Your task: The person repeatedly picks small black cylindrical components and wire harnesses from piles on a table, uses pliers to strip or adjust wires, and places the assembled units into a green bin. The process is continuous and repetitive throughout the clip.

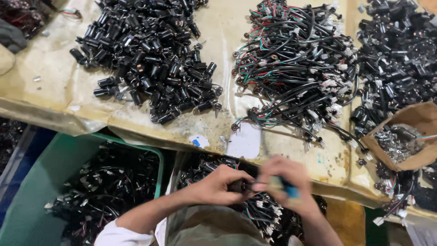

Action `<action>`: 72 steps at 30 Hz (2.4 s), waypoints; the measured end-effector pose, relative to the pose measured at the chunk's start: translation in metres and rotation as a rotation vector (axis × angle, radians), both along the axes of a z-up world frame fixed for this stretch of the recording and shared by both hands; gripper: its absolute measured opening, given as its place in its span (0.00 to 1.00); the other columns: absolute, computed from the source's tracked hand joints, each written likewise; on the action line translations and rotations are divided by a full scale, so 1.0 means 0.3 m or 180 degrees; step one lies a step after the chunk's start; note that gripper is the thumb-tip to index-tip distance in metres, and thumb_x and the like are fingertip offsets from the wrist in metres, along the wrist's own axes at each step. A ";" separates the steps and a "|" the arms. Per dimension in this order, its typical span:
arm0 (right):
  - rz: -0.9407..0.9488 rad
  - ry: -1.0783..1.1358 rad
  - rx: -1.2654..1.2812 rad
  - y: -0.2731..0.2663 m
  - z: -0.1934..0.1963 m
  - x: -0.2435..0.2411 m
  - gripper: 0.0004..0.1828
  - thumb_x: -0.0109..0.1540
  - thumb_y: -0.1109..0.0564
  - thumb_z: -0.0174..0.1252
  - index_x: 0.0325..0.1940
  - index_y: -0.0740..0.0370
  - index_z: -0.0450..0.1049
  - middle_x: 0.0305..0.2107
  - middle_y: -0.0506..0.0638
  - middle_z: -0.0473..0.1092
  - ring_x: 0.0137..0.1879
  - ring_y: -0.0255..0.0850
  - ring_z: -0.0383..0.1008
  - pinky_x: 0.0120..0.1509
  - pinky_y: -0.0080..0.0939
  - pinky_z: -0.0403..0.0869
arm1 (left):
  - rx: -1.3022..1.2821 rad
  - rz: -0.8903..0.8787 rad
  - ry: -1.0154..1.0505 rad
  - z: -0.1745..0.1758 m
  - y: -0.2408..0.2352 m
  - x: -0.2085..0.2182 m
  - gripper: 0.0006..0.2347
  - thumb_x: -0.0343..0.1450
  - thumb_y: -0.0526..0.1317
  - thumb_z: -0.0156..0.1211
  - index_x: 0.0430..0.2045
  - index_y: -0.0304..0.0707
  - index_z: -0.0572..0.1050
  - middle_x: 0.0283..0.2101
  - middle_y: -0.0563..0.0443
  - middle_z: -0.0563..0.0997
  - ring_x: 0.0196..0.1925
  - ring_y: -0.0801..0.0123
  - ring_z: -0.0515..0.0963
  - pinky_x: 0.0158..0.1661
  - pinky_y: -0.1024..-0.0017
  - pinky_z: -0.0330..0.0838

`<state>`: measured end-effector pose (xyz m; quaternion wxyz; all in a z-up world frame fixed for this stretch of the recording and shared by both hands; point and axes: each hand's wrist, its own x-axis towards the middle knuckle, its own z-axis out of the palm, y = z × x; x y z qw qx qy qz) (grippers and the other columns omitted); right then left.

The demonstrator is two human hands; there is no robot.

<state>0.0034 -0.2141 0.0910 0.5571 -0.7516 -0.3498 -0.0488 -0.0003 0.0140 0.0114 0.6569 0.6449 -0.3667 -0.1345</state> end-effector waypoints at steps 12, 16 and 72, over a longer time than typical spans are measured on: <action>-0.0844 0.1007 -0.0323 0.143 -0.166 -0.030 0.08 0.55 0.63 0.67 0.32 0.61 0.72 0.29 0.47 0.72 0.36 0.37 0.73 0.43 0.37 0.72 | 0.0907 0.0915 -0.0641 0.020 0.039 0.009 0.10 0.59 0.42 0.69 0.23 0.34 0.79 0.22 0.39 0.78 0.23 0.50 0.80 0.26 0.62 0.73; -0.1465 0.0614 -0.0350 0.084 -0.171 -0.093 0.09 0.60 0.58 0.65 0.32 0.56 0.70 0.28 0.43 0.68 0.33 0.34 0.69 0.37 0.31 0.68 | 0.0662 0.1422 -0.0873 0.005 0.008 -0.070 0.10 0.64 0.41 0.66 0.34 0.36 0.79 0.31 0.45 0.81 0.31 0.55 0.83 0.33 0.64 0.77; -0.1423 0.0105 -0.2386 0.077 -0.425 0.172 0.17 0.49 0.57 0.70 0.38 0.57 0.74 0.33 0.54 0.72 0.42 0.54 0.74 0.43 0.54 0.72 | -0.2510 0.0357 0.2390 -0.142 -0.032 0.160 0.19 0.78 0.54 0.48 0.44 0.34 0.71 0.34 0.51 0.73 0.36 0.71 0.71 0.44 0.72 0.70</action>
